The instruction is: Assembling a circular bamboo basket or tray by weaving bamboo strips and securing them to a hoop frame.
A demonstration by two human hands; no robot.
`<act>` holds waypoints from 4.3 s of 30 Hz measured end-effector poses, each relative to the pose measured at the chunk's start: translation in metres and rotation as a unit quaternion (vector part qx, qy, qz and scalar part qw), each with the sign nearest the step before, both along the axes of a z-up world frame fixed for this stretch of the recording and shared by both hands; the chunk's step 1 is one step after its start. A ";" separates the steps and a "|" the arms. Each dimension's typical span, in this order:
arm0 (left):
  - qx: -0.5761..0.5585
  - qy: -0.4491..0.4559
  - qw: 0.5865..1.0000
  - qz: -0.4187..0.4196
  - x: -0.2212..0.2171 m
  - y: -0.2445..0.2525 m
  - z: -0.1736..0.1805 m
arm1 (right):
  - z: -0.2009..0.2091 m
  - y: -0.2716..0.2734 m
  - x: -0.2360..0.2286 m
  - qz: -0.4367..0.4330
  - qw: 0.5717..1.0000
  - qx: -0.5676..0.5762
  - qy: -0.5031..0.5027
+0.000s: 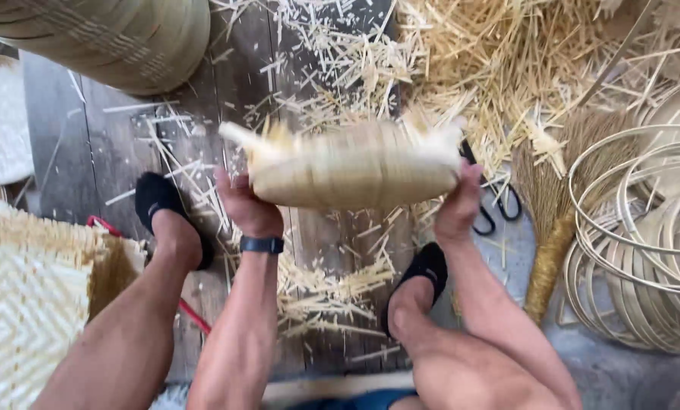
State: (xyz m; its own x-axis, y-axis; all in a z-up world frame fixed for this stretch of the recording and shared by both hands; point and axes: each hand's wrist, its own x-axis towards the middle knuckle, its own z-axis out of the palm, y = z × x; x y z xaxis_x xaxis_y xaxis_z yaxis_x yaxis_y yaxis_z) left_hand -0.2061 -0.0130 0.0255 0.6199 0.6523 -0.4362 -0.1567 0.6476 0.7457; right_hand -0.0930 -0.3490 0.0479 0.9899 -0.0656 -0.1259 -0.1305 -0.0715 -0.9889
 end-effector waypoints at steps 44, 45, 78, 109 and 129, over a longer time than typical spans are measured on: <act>0.625 0.299 0.627 -0.355 0.054 -0.180 -0.015 | -0.029 -0.083 0.018 0.272 0.754 -0.598 -0.016; 0.625 0.300 0.626 -0.356 0.053 -0.181 -0.015 | -0.030 -0.074 0.024 0.273 0.754 -0.597 -0.015; 0.617 0.175 0.562 -0.523 0.032 -0.144 0.013 | -0.058 -0.084 0.011 0.293 0.724 -0.625 0.012; 0.613 0.130 0.451 -0.635 0.012 -0.108 0.005 | -0.100 -0.100 0.066 0.365 0.670 -0.642 -0.074; 0.641 0.318 0.375 -0.589 0.036 -0.145 0.027 | -0.090 -0.072 0.063 0.273 0.713 -0.624 -0.168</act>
